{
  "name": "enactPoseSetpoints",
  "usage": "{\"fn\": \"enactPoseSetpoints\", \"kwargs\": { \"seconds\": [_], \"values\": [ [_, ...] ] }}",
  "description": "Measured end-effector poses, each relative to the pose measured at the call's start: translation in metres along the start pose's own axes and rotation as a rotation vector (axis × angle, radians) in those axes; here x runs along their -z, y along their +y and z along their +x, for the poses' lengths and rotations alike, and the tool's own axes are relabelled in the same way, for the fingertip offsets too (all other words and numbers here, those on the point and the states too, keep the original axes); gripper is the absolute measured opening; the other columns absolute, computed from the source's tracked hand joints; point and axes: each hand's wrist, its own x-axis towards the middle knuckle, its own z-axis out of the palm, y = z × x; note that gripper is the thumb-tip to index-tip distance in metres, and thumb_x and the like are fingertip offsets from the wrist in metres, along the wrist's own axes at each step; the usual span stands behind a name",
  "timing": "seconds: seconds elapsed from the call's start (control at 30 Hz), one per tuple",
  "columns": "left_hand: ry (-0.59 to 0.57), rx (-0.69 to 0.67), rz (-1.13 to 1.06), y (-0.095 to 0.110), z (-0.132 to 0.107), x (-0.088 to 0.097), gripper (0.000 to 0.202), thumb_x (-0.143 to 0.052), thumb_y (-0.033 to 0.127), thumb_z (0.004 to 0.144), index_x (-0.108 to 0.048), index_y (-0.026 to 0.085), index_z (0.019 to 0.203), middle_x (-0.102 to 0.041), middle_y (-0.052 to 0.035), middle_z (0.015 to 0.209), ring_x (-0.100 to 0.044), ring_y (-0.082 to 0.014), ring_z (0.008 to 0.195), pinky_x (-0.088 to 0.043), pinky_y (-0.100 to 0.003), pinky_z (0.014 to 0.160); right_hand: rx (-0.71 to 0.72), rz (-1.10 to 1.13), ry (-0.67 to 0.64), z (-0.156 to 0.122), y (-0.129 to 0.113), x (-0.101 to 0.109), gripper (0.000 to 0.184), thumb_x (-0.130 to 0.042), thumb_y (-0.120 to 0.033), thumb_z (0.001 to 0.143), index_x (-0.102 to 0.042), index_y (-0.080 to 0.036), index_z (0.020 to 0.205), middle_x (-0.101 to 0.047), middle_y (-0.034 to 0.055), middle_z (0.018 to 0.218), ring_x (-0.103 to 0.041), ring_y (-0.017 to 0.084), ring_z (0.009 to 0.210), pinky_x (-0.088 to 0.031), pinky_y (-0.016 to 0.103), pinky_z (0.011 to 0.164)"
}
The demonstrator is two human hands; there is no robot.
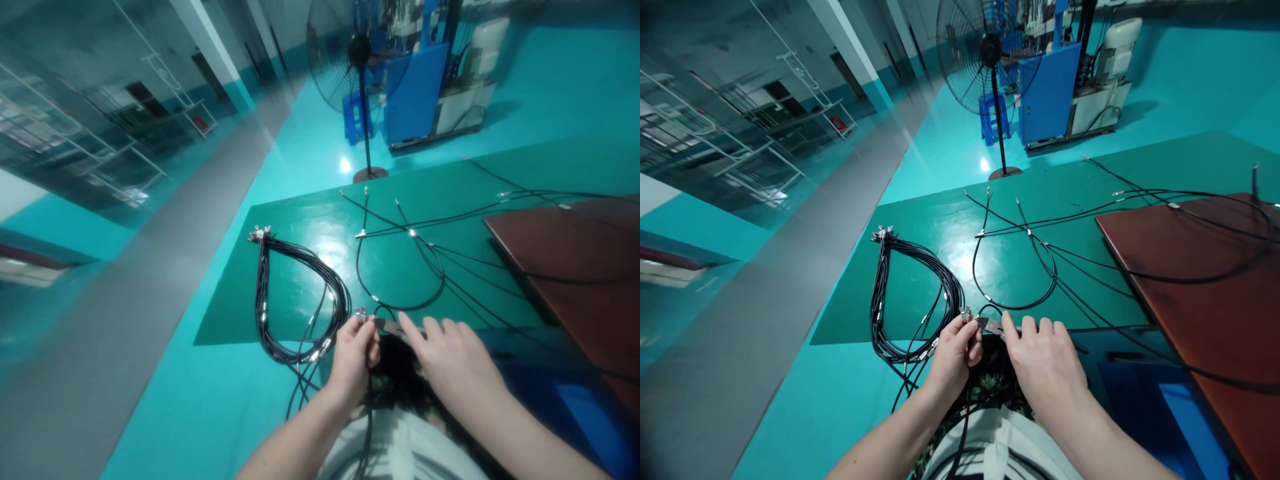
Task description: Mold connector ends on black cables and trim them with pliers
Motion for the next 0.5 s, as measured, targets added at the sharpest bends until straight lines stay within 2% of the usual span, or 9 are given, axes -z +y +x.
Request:
{"fn": "enactPoseSetpoints", "kwargs": {
  "seconds": [0.13, 0.23, 0.37, 0.43, 0.5],
  "values": [
    [-0.02, 0.039, 0.014, -0.001, 0.005, 0.004, 0.019, -0.059, 0.028, 0.068, -0.045, 0.017, 0.071, -0.045, 0.0069, 0.053, -0.032, -0.0021, 0.032, -0.017, -0.016, 0.033, 0.041, 0.038, -0.078, 0.004, 0.003, -0.003, 0.051, -0.046, -0.006, 0.074, -0.049, -0.023, 0.122, -0.059, 0.008, 0.074, -0.057, 0.023, 0.064, -0.032, 0.03, 0.053],
    [-0.013, 0.018, 0.033, 0.0, 0.007, 0.006, 0.018, -0.059, 0.026, 0.065, -0.044, 0.017, 0.068, -0.04, 0.0083, 0.048, -0.028, -0.0016, 0.032, -0.015, -0.016, 0.033, 0.063, 0.201, -0.195, 0.009, 0.011, -0.003, 0.042, -0.046, -0.011, 0.075, -0.053, -0.025, 0.114, -0.061, 0.0055, 0.073, -0.058, 0.022, 0.062, -0.03, 0.027, 0.049],
    [-0.024, 0.017, 0.054, 0.001, 0.006, 0.005, 0.019, -0.06, 0.025, 0.064, -0.043, 0.017, 0.063, -0.032, 0.0103, 0.042, -0.022, -0.0011, 0.03, -0.012, -0.016, 0.032, 0.139, 0.703, -0.367, 0.019, 0.033, -0.005, 0.022, -0.045, -0.019, 0.076, -0.06, -0.026, 0.09, -0.063, -0.0004, 0.072, -0.059, 0.017, 0.067, -0.034, 0.023, 0.054],
    [-0.048, 0.029, 0.051, 0.001, 0.004, 0.005, 0.019, -0.06, 0.025, 0.065, -0.043, 0.017, 0.063, -0.03, 0.0106, 0.04, -0.021, -0.0012, 0.03, -0.012, -0.016, 0.032, 0.2, 1.008, -0.565, 0.025, 0.045, -0.009, 0.016, -0.045, -0.022, 0.076, -0.059, -0.023, 0.084, -0.061, -0.0026, 0.066, -0.057, 0.014, 0.06, -0.036, 0.021, 0.053],
    [-0.067, 0.035, 0.045, 0.001, 0.003, 0.004, 0.019, -0.06, 0.025, 0.065, -0.043, 0.017, 0.063, -0.03, 0.0106, 0.04, -0.021, -0.0012, 0.03, -0.012, -0.016, 0.032, 0.228, 1.211, -0.748, 0.028, 0.052, -0.013, 0.017, -0.046, -0.025, 0.075, -0.058, -0.019, 0.085, -0.056, -0.004, 0.058, -0.053, 0.012, 0.05, -0.036, 0.02, 0.048]
  ]
}}
